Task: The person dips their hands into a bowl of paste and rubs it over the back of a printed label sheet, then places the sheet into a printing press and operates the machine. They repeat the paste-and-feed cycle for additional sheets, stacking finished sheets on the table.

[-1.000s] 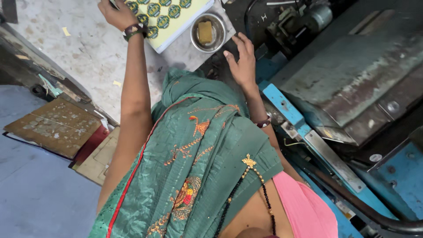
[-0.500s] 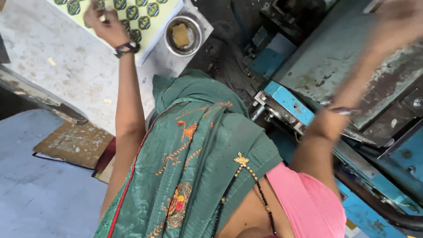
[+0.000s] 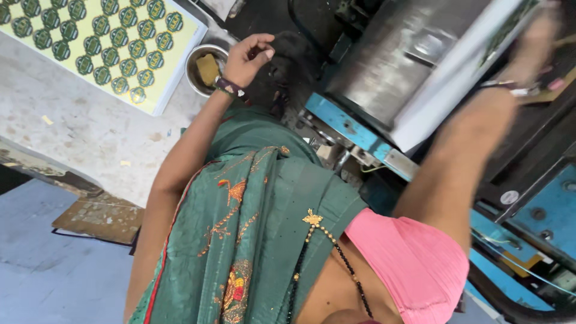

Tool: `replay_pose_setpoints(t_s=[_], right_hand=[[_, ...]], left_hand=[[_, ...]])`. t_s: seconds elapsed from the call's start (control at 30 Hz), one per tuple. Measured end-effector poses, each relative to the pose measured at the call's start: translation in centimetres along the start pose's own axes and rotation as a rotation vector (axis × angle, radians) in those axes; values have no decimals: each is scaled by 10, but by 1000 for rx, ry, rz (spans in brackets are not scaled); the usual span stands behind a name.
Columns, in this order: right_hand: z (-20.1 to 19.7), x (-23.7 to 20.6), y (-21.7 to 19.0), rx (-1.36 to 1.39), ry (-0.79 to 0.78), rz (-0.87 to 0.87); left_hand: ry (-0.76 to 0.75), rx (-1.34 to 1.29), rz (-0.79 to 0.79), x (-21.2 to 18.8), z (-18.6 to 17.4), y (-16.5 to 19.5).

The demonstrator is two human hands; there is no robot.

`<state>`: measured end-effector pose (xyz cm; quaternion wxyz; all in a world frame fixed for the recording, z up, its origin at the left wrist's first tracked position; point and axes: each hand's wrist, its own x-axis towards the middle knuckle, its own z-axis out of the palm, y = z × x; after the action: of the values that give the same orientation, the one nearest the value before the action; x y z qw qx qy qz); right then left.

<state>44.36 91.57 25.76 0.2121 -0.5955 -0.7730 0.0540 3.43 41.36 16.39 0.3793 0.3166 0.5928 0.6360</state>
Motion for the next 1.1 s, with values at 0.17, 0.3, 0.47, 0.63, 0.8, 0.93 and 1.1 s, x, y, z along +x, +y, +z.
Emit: replay_pose_setpoints(t_s=[0.17,0.3,0.47,0.63,0.8,0.93,1.1], right_hand=[[123,-124,-155,-198,-79,-137],[95,-304,-292,-108,-391,-520],[30,-385,-361,265,-609,-744],[23,-365,-365,360,-552,-745],[26,-385,-376,451,-630,-707],[28,-399,-388,511,-704,-711],[24,-397,-388,537,-702,-735]], left_hand=[[70,167,102,39,12,-12],[272,216,112,69,33,-23],[711,582,24,48,-31,-43],[980,484,107,-75,-192,-47],[1182,19,194,-147,-266,-33],[1343,256,81,-131,-266,-34],[1461,439,-55,-108,-269,-33]])
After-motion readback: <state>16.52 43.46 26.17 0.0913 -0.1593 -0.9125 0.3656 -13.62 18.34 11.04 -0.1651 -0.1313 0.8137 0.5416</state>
